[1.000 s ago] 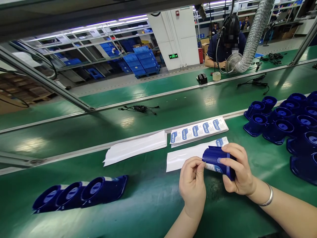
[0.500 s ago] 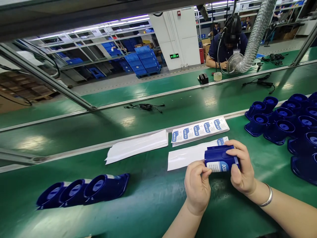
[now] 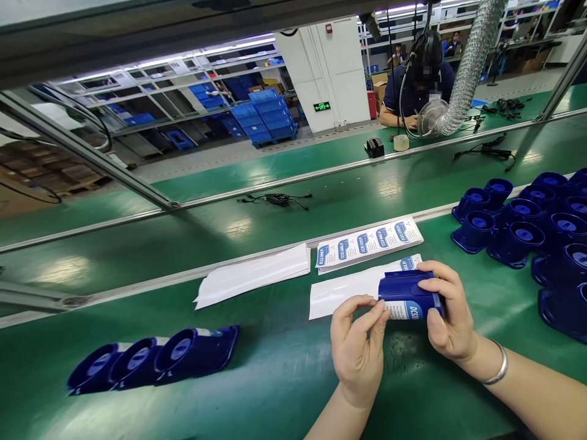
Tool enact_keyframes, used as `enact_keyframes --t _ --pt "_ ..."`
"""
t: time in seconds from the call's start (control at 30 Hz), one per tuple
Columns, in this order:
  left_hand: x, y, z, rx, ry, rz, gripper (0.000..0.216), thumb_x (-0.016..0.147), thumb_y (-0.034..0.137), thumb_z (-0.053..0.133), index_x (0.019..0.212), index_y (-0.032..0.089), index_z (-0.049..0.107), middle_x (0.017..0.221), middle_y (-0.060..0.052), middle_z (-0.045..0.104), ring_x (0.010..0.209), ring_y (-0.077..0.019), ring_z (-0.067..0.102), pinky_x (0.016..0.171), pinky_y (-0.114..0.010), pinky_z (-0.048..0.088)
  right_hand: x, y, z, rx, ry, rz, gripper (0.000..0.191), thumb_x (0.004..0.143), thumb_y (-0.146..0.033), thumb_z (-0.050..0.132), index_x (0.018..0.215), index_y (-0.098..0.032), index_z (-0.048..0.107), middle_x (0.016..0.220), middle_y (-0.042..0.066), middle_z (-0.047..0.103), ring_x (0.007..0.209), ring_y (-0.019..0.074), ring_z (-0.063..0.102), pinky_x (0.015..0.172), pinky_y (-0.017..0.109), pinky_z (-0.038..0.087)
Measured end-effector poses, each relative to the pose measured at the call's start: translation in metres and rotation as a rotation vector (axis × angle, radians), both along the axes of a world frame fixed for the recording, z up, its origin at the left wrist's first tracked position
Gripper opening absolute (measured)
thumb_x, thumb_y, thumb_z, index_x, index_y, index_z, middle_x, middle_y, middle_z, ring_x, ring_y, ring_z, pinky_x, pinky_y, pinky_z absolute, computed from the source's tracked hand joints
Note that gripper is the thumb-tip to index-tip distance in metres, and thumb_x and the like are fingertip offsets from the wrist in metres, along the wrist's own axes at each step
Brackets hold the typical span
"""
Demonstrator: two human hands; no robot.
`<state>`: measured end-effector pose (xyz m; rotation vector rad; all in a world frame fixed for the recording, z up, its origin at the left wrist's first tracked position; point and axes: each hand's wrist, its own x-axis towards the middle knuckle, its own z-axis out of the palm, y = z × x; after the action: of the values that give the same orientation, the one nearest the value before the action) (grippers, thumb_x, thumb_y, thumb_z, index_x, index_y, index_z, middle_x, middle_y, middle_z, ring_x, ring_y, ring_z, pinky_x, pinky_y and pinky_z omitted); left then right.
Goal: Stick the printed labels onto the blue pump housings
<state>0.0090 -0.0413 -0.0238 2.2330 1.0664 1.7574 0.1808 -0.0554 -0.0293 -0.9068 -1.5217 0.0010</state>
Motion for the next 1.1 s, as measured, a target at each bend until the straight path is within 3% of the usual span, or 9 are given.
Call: enact_keyframes --t 0.3,0.43,0.57,0.77,0.97,1.1 --pt "0.001 0.000 -0.006 -0.312 -0.129 -0.010 0.010 0.091 0.013 0.066 0.093 0.023 0.067 0.104 -0.004 0.060 0.102 -0.0185 0.061 0.088 -0.034 0.054 0.001 0.002 0.001 -0.010 -0.065 -0.020 0.037 0.088 -0.023 0.051 0.126 -0.023 0.052 0.126 0.014 0.055 0.111 0.0321 0.057 0.091 0.056 0.050" --pt "0.004 0.004 -0.002 -0.263 -0.038 0.032 0.012 0.094 0.011 0.059 0.089 0.021 0.062 0.093 -0.003 0.060 0.095 -0.0169 0.061 0.086 -0.033 0.053 -0.002 0.003 -0.001 -0.043 -0.051 0.003 0.036 0.089 -0.022 0.052 0.126 -0.021 0.052 0.128 0.015 0.055 0.115 0.0320 0.056 0.094 0.056 0.049" --pt "0.004 0.008 0.002 -0.110 0.065 0.069 0.012 0.095 0.010 0.055 0.088 0.020 0.058 0.091 -0.005 0.059 0.089 -0.0179 0.061 0.081 -0.034 0.054 -0.010 0.003 -0.006 -0.198 0.116 0.004 0.027 0.096 -0.025 0.046 0.122 -0.022 0.054 0.129 0.014 0.056 0.120 0.0302 0.056 0.099 0.054 0.048" --pt "0.000 0.012 0.002 0.069 0.141 0.078 0.010 0.093 0.009 0.059 0.092 0.019 0.061 0.093 -0.006 0.062 0.094 -0.0203 0.065 0.088 -0.039 0.057 -0.016 0.003 -0.008 -0.300 0.238 0.033 0.025 0.101 -0.032 0.041 0.119 -0.022 0.055 0.126 0.013 0.058 0.122 0.0288 0.055 0.101 0.052 0.047" --pt "-0.005 0.012 0.003 0.036 0.151 -0.009 0.037 0.095 0.020 0.063 0.131 0.017 0.058 0.129 -0.016 0.059 0.125 -0.0291 0.058 0.103 -0.050 0.054 -0.013 0.001 -0.007 -0.226 0.204 0.033 0.025 0.100 -0.032 0.043 0.120 -0.022 0.055 0.127 0.013 0.058 0.122 0.0295 0.055 0.102 0.053 0.046" --pt "-0.003 0.010 -0.001 -0.105 0.025 -0.121 0.029 0.090 0.008 0.065 0.116 0.022 0.068 0.130 -0.010 0.060 0.129 -0.0271 0.056 0.106 -0.052 0.052 -0.011 0.001 -0.006 -0.224 0.203 0.022 0.025 0.099 -0.030 0.044 0.120 -0.022 0.055 0.128 0.013 0.057 0.122 0.0295 0.055 0.101 0.053 0.047"
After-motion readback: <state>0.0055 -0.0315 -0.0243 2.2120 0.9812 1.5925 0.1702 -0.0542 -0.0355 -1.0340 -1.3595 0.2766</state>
